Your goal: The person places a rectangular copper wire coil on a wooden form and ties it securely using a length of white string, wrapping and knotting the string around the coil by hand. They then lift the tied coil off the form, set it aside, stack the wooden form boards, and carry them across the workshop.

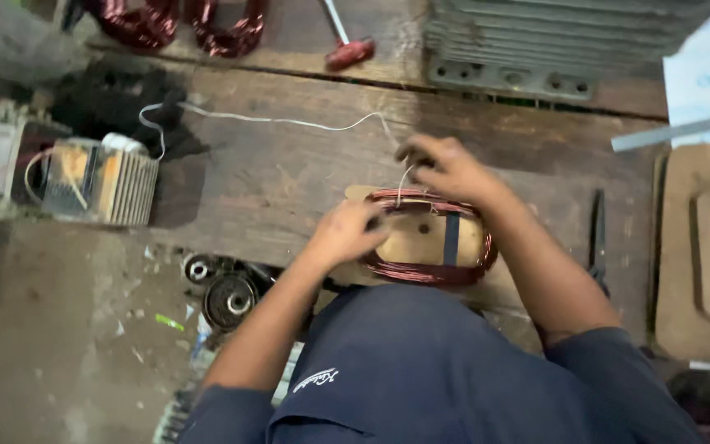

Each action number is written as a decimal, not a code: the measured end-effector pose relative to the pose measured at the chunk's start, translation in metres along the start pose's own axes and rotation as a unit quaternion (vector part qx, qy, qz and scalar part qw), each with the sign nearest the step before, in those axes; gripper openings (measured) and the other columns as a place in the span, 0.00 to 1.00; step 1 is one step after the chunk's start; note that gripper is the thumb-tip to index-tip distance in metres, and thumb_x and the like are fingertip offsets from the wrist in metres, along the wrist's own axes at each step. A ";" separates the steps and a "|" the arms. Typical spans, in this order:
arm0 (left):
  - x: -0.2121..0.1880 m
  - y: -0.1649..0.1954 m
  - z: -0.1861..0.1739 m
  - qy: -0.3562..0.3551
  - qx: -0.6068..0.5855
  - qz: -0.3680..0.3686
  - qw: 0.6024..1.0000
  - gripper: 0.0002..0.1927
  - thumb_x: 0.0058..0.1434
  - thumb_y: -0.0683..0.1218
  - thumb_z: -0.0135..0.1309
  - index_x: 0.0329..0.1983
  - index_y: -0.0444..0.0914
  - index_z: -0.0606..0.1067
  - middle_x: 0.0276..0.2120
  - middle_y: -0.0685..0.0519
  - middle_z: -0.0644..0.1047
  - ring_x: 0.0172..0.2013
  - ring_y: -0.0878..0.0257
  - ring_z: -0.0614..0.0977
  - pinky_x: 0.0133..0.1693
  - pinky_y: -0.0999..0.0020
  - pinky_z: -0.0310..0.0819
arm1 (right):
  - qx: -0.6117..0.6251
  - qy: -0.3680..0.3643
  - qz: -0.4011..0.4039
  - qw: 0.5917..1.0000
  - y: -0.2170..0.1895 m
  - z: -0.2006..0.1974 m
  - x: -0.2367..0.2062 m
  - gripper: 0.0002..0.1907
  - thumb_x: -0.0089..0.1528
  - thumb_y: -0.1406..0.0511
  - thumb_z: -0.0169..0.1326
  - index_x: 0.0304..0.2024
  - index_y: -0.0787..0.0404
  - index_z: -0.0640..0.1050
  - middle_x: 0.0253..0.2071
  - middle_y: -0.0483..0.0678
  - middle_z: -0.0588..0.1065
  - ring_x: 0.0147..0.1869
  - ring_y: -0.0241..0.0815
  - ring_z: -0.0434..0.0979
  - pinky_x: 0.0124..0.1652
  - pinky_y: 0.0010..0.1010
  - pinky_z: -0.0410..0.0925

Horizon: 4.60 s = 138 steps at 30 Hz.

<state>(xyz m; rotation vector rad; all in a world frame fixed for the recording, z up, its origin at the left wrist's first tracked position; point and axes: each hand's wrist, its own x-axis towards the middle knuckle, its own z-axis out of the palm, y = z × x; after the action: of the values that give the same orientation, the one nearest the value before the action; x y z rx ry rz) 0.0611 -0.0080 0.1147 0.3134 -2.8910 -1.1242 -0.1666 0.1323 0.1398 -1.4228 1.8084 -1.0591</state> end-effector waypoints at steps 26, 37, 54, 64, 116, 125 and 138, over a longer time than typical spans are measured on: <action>-0.063 0.083 0.150 0.134 -0.053 -0.406 0.903 0.21 0.53 0.61 0.66 0.34 0.40 0.80 0.30 0.47 0.82 0.34 0.50 0.84 0.39 0.56 0.77 | -0.347 -0.061 -0.006 0.936 0.092 -0.046 -0.135 0.16 0.52 0.65 0.62 0.41 0.64 0.77 0.45 0.60 0.75 0.51 0.63 0.76 0.50 0.50 0.70; -0.080 0.087 0.166 0.174 -0.089 -0.415 0.889 0.18 0.54 0.59 0.65 0.34 0.41 0.80 0.27 0.50 0.83 0.30 0.53 0.85 0.36 0.57 0.77 | -0.315 -0.050 0.046 0.947 0.121 -0.022 -0.143 0.18 0.49 0.64 0.63 0.40 0.64 0.78 0.39 0.61 0.77 0.47 0.62 0.78 0.47 0.50 0.71; -0.099 0.042 0.157 0.142 -0.169 -0.368 0.903 0.33 0.46 0.55 0.72 0.52 0.35 0.77 0.27 0.49 0.80 0.28 0.60 0.80 0.36 0.64 0.76 | -0.133 -0.313 0.070 0.938 0.073 -0.056 -0.106 0.24 0.53 0.65 0.63 0.52 0.63 0.77 0.40 0.52 0.82 0.42 0.45 0.83 0.43 0.37 0.74; -0.122 0.043 0.174 0.155 -0.510 -0.272 0.801 0.33 0.57 0.45 0.65 0.64 0.35 0.68 0.49 0.52 0.79 0.45 0.63 0.80 0.42 0.66 0.76 | -0.025 -0.362 0.153 0.919 0.041 -0.049 -0.090 0.20 0.56 0.69 0.61 0.51 0.64 0.76 0.33 0.47 0.80 0.33 0.37 0.81 0.35 0.33 0.75; 0.292 -0.603 -0.598 0.392 0.040 -0.161 0.905 0.22 0.45 0.42 0.67 0.45 0.37 0.79 0.39 0.38 0.82 0.42 0.44 0.83 0.45 0.56 0.76 | 0.526 0.137 0.098 0.833 -0.033 0.237 0.801 0.15 0.61 0.75 0.52 0.52 0.71 0.72 0.41 0.57 0.80 0.41 0.50 0.83 0.42 0.39 0.76; 0.330 -0.688 -0.592 0.326 0.082 -0.234 0.912 0.25 0.50 0.43 0.59 0.53 0.36 0.75 0.42 0.33 0.79 0.46 0.37 0.79 0.52 0.51 0.72 | 0.327 0.223 0.186 0.899 -0.004 0.262 0.874 0.08 0.54 0.73 0.62 0.37 0.69 0.81 0.32 0.51 0.81 0.33 0.42 0.81 0.35 0.33 0.73; 0.315 -0.700 -0.571 0.337 0.135 -0.208 0.908 0.22 0.53 0.45 0.58 0.53 0.38 0.75 0.49 0.39 0.77 0.51 0.40 0.78 0.52 0.49 0.72 | 0.249 0.156 0.231 0.928 -0.006 0.279 0.847 0.14 0.58 0.65 0.64 0.42 0.68 0.78 0.31 0.55 0.81 0.22 0.48 0.74 0.21 0.36 0.66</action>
<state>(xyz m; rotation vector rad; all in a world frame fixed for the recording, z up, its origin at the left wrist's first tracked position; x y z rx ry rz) -0.0692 -0.9534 0.0513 1.1187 -2.3756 -0.4697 -0.1392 -0.7513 0.0216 -0.5143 1.7804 -1.4042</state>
